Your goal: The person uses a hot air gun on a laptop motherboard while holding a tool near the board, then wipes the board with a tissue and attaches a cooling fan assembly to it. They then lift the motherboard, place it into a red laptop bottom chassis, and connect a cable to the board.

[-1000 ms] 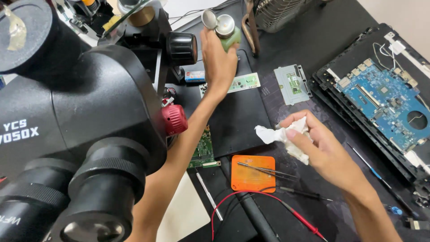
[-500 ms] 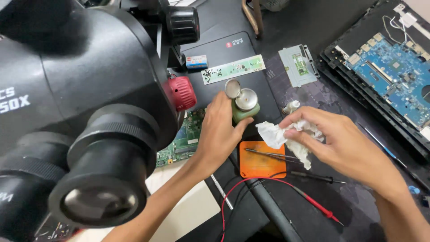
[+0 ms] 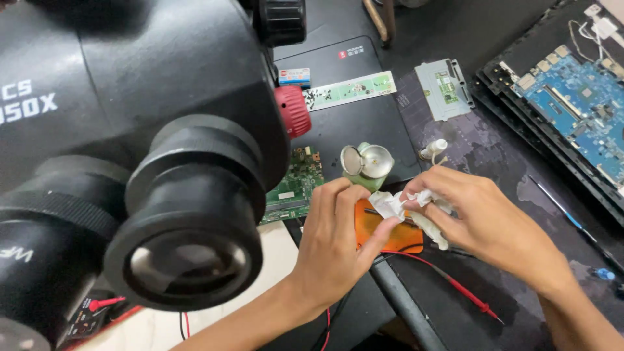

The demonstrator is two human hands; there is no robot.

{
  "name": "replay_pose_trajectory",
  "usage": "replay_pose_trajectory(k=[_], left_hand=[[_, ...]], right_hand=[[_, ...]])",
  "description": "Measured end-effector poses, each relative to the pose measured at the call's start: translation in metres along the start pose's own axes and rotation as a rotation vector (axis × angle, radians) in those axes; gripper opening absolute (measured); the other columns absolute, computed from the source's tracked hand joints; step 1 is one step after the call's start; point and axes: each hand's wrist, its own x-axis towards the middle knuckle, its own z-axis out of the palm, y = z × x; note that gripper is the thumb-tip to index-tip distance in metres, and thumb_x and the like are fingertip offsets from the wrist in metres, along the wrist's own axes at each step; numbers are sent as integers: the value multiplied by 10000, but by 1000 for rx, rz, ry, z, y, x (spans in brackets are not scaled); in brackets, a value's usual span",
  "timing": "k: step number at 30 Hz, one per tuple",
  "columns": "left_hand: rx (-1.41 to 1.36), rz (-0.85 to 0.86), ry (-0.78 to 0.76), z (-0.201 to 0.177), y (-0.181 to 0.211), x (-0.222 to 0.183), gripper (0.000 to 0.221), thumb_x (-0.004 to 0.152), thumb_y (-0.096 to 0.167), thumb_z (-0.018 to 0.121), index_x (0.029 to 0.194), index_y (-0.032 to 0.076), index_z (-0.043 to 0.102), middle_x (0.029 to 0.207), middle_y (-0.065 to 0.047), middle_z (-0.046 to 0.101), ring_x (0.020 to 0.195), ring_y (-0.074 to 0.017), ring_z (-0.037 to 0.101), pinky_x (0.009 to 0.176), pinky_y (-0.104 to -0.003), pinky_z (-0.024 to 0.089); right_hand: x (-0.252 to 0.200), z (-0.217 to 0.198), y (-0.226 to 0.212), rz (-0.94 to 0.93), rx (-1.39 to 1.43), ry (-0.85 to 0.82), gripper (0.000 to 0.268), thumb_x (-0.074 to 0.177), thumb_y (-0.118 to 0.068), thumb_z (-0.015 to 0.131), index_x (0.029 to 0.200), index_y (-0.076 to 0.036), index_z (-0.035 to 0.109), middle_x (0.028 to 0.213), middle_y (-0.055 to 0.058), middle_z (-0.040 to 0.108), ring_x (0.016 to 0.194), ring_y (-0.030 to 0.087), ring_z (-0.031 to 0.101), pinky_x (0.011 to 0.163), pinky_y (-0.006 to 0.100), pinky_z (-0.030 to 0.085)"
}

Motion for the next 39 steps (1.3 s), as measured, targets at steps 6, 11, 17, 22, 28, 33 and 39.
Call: replay_pose_trajectory(k=[6,11,17,22,28,33,39], left_hand=[[-115,-27,-9,16,-5,-7,384,901,247,801,1103,8,578,1046,-132,563,979,-327,590,846,-428,482],[-344,-202,-54,27,-12,-22,153,960,79,736,1051,13,632,965,-81,690,873,-245,717,780,-341,550],[-935,-554,-89,23,-11,-26,99,958,5,706,1033,-36,656,958,-64,758,892,-114,728,834,-271,581],[-1137,-619,-8,27,-18,-30,110,984,-27,662,1090,-44,688,1023,-46,719,934,-103,688,875,-265,557],[-881,-556,-110,15,-21,-28,182,989,20,622,1164,-1,668,1120,-51,631,1063,-135,647,983,-261,509],[-212,-401,-41,19,-34,-9,472,838,155,821,1210,35,556,1074,-112,623,991,-254,622,891,-367,487],[-209,-97,80,52,-50,9,758,705,205,904,1289,3,466,1141,-193,541,1096,-410,558,937,-440,460]], right_hand=[[5,9,-7,108,76,45,197,853,-144,710,1007,-21,710,930,96,748,818,231,750,685,335,567],[0,16,-9,361,393,27,176,883,-157,720,1009,-37,742,840,48,738,720,80,651,621,272,539],[-8,40,-23,247,491,188,169,891,-111,745,1020,-3,757,915,58,741,772,85,638,656,260,507],[-6,35,-28,-60,373,252,209,888,-65,739,1087,0,743,1090,94,737,999,159,710,862,284,548],[-7,12,-22,-68,177,175,329,815,50,676,1121,-41,755,1098,90,777,1016,185,768,870,295,586],[0,4,-30,51,13,314,317,861,79,652,1140,-53,723,1049,70,770,955,173,773,804,285,592],[17,10,-35,-82,-173,345,267,877,18,715,1129,-69,715,1039,92,722,864,245,728,695,332,579]])
